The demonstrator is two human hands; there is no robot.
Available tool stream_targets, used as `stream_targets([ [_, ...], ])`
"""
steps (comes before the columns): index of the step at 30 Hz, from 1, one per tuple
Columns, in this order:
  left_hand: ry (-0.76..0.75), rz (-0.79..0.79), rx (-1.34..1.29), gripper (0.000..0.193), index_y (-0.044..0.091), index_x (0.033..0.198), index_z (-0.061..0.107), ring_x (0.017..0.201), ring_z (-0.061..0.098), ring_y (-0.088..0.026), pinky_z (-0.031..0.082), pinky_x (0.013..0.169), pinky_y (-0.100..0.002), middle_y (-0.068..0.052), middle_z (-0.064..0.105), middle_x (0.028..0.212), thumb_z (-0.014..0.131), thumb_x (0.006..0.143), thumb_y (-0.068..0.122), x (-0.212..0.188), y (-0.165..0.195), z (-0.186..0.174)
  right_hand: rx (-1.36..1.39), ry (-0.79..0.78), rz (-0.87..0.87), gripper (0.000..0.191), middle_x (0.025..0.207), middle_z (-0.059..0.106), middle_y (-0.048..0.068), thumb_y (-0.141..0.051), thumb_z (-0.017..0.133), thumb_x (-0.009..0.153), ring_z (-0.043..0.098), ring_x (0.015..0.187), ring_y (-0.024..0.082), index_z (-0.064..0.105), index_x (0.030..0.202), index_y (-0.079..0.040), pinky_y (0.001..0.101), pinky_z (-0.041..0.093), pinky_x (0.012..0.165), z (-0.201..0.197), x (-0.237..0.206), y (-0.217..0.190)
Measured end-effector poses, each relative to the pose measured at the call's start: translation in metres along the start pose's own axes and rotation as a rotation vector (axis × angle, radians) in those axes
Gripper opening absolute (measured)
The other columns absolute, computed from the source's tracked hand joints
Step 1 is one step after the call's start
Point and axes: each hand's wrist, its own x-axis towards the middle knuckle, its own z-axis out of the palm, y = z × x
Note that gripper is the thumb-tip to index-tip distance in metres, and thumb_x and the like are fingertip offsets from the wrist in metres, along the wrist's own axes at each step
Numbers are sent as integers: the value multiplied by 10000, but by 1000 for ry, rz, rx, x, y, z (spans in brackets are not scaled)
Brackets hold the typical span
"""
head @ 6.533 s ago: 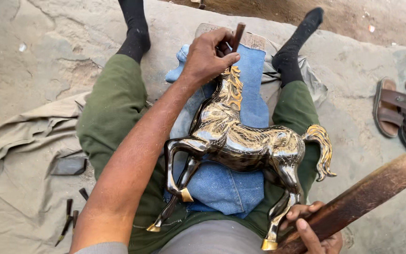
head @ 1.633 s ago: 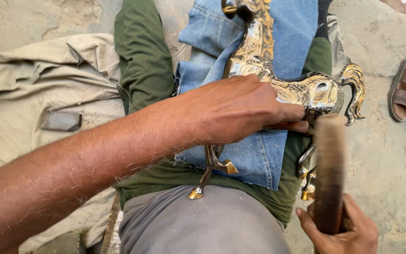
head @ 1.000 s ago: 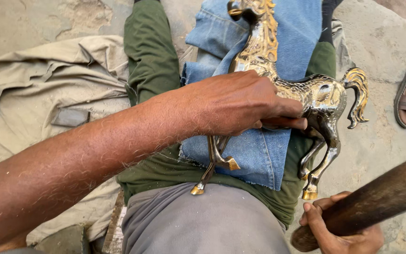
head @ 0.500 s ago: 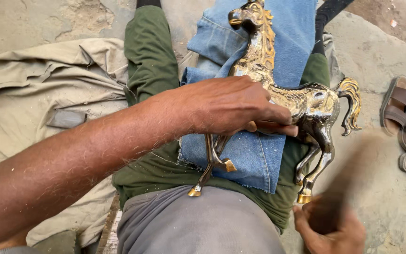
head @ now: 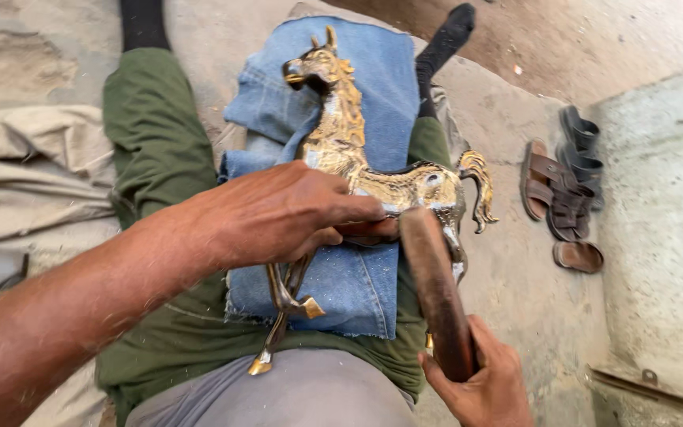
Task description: The person sits on the ground with a brass horse figurine resting on a denim pad on their lap. They hold a small punch against the figurine's surface and strike it with a wooden mallet, repositioning the punch repeatedly to work different areas of the horse's body, mane and legs.
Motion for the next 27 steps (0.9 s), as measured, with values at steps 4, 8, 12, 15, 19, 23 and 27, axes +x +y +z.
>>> stream_targets([
  [4, -10, -6, -17, 453, 328, 1249, 665, 792, 718, -299, 543, 607, -451, -56, 706, 917, 699, 866, 87, -3, 0, -3, 255, 163, -39, 369, 689, 676, 60, -119, 847, 695, 672, 606, 104, 644, 990, -30, 278, 555, 604, -4, -4, -5],
  [8, 2, 27, 35, 538, 312, 1273, 655, 789, 694, -336, 529, 630, -478, -103, 679, 879, 701, 794, 72, -7, -4, 0, 306, 192, -58, 345, 676, 662, 75, -104, 831, 719, 671, 555, 124, 627, 984, -19, 291, 556, 555, -8, -6, -6],
  [12, 75, 9, 24, 369, 265, 1263, 653, 815, 699, -341, 523, 655, -482, -126, 678, 894, 708, 925, 126, -13, -7, 4, -232, -29, -7, 440, 687, 653, 78, -153, 956, 685, 658, 601, 175, 707, 1031, -44, 321, 576, 623, -10, 0, -10],
  [15, 90, 28, 78, 452, 224, 1295, 622, 819, 697, -360, 521, 663, -494, -127, 690, 868, 730, 872, 106, -11, -13, 5, 265, 272, -147, 289, 676, 680, 59, -203, 831, 861, 711, 622, 123, 631, 1008, -55, 294, 565, 786, -7, 2, -12],
  [19, 182, 165, 69, 576, 177, 1310, 590, 837, 704, -365, 536, 661, -488, -122, 705, 915, 772, 769, 104, -13, -19, 9, -161, -16, 53, 459, 716, 707, 96, -190, 924, 687, 718, 664, 166, 711, 1074, -66, 313, 587, 668, -7, 5, -8],
  [23, 152, 152, 61, 577, 195, 1328, 593, 837, 702, -365, 537, 658, -482, -115, 700, 908, 781, 800, 63, -17, -24, 12, -215, 87, -3, 469, 720, 719, 92, -192, 938, 676, 727, 657, 169, 717, 1061, -41, 308, 576, 685, -5, 4, -7],
  [27, 148, 149, 91, 525, 187, 1276, 597, 861, 707, -357, 526, 665, -490, -98, 700, 900, 806, 805, 88, -18, -28, 14, 221, 215, -19, 397, 676, 698, 79, -184, 860, 765, 706, 634, 152, 684, 1091, -41, 299, 570, 688, -4, 3, -18],
])
